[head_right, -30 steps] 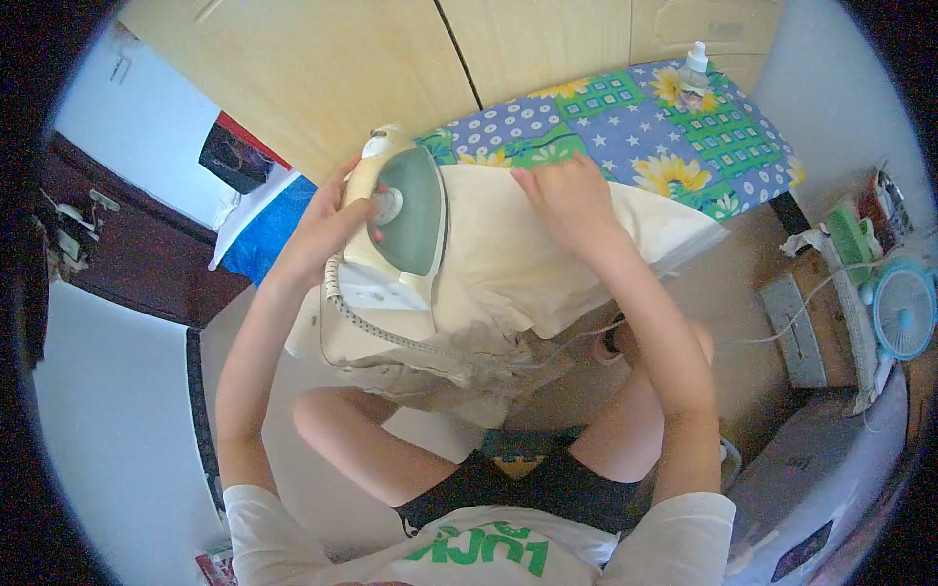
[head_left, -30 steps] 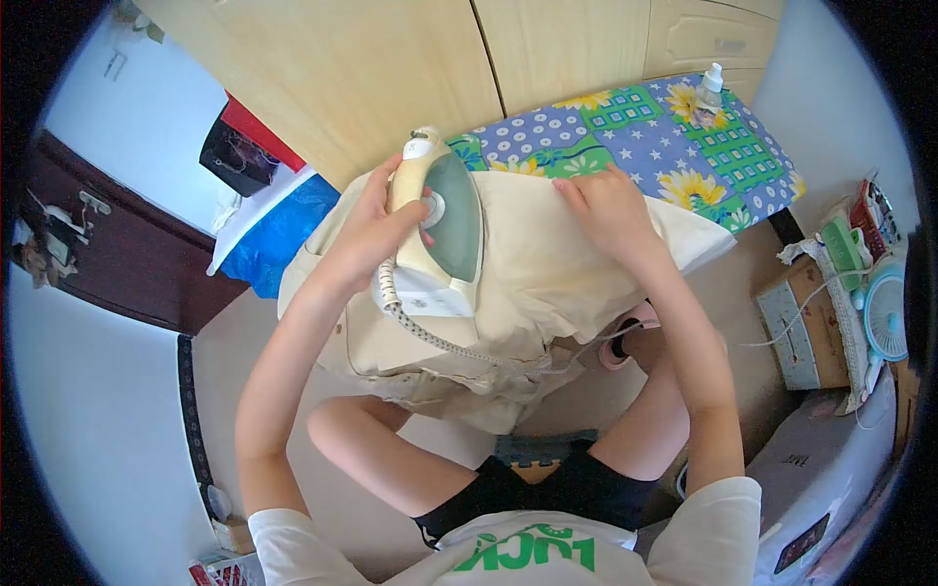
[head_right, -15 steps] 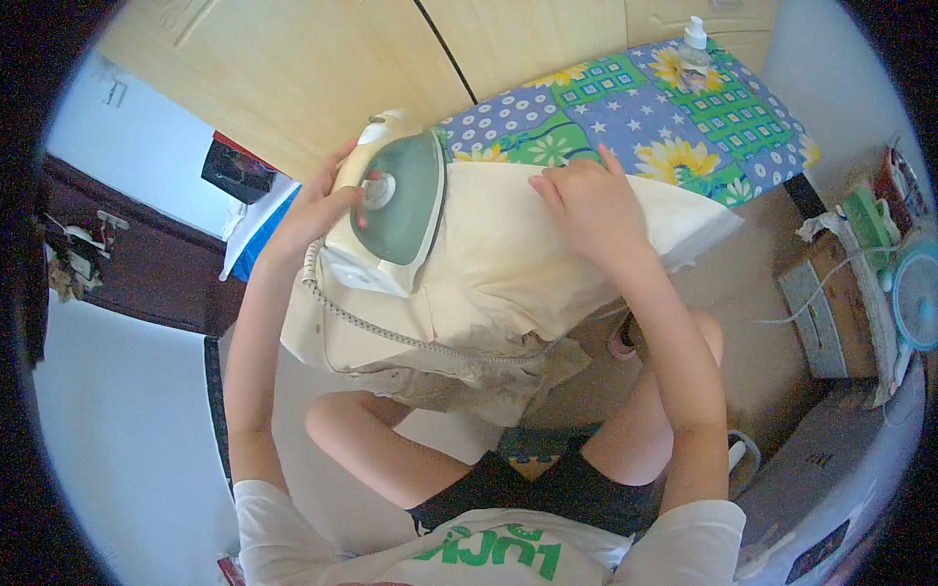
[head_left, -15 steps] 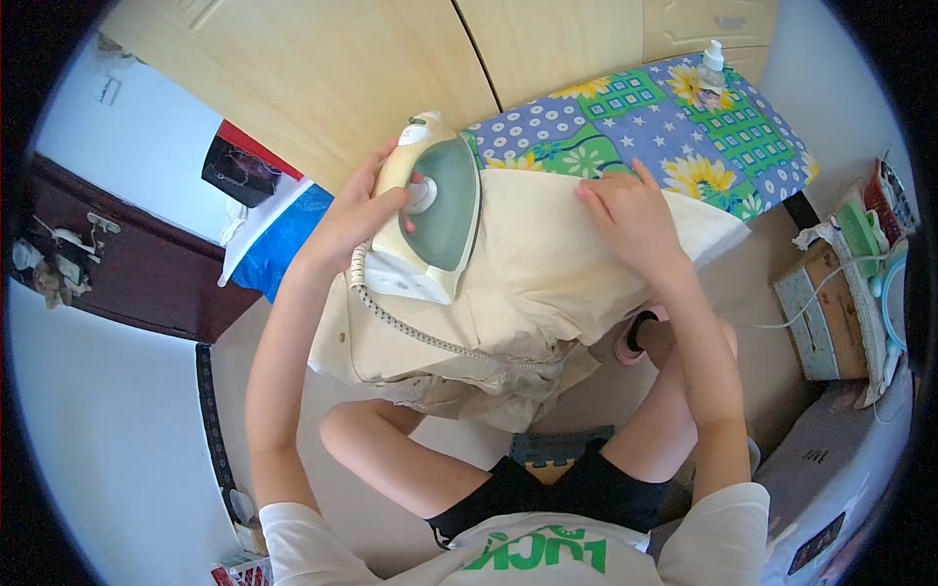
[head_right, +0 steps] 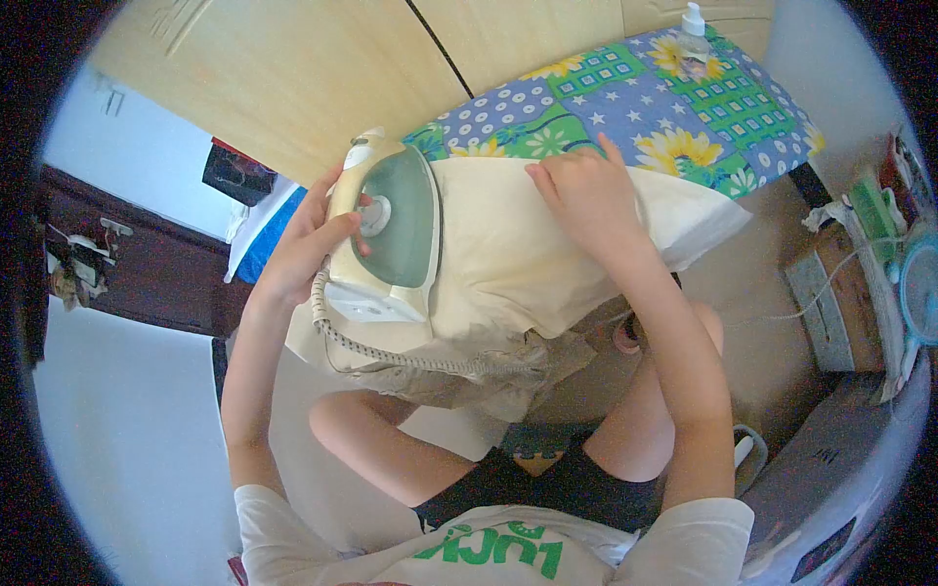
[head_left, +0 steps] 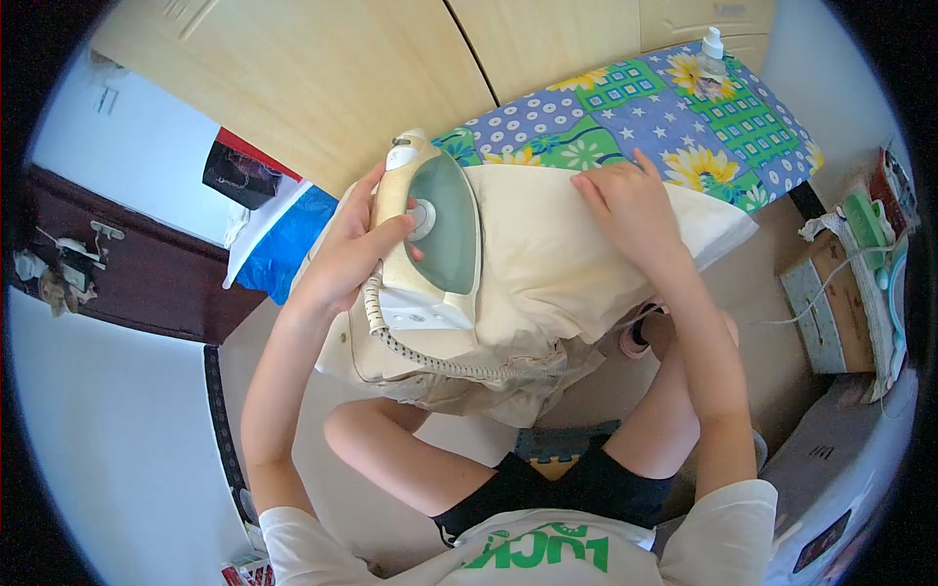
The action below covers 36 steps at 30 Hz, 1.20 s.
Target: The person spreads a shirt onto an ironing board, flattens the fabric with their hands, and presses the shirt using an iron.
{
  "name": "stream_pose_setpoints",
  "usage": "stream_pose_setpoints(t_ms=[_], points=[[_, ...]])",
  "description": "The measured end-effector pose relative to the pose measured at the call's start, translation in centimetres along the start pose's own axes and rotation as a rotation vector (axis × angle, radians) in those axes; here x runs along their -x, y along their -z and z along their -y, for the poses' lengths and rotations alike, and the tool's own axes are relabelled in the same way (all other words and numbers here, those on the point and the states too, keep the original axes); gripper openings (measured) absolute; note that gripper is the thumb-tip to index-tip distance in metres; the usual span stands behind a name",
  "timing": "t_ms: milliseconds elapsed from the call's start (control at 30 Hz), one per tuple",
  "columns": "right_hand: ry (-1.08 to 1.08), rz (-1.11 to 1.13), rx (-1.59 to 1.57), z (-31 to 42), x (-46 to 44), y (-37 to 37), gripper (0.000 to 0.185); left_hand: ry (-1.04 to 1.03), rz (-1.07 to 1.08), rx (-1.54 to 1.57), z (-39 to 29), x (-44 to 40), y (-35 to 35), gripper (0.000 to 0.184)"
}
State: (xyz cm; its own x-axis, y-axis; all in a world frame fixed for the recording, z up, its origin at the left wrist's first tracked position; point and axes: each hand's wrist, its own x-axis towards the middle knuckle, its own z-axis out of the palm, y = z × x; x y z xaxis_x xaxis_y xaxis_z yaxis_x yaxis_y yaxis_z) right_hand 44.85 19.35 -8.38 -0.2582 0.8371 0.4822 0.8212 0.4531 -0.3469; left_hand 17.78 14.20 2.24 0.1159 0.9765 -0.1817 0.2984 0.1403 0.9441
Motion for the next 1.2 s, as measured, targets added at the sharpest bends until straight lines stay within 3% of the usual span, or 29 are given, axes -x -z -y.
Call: stream_pose_setpoints(t_ms=[400,700,767,933,1200], points=[[0.008,-0.08,-0.067,-0.9,-0.2,-0.7,0.022,0.0,-0.062,-0.012,0.0,0.9,0.1,0.068],[0.068,-0.097,-0.06,-1.2,0.0,-1.0,0.019,0.019,-0.01,0.144,-0.5,1.0,1.1,0.067],[0.107,-0.098,-0.049,-1.4,0.1,-1.2,0.021,0.051,-0.103,0.27,-1.3,1.3,0.8,0.068],[0.031,-0.011,-0.088,-0.8,0.0,-0.4,0.014,0.023,0.063,0.049,-1.8,3.5,-1.0,0.07],[0.033,-0.045,-0.064,-0.5,0.2,-1.0,0.014,0.007,0.004,0.078,0.1,3.4,-1.7,0.08]])
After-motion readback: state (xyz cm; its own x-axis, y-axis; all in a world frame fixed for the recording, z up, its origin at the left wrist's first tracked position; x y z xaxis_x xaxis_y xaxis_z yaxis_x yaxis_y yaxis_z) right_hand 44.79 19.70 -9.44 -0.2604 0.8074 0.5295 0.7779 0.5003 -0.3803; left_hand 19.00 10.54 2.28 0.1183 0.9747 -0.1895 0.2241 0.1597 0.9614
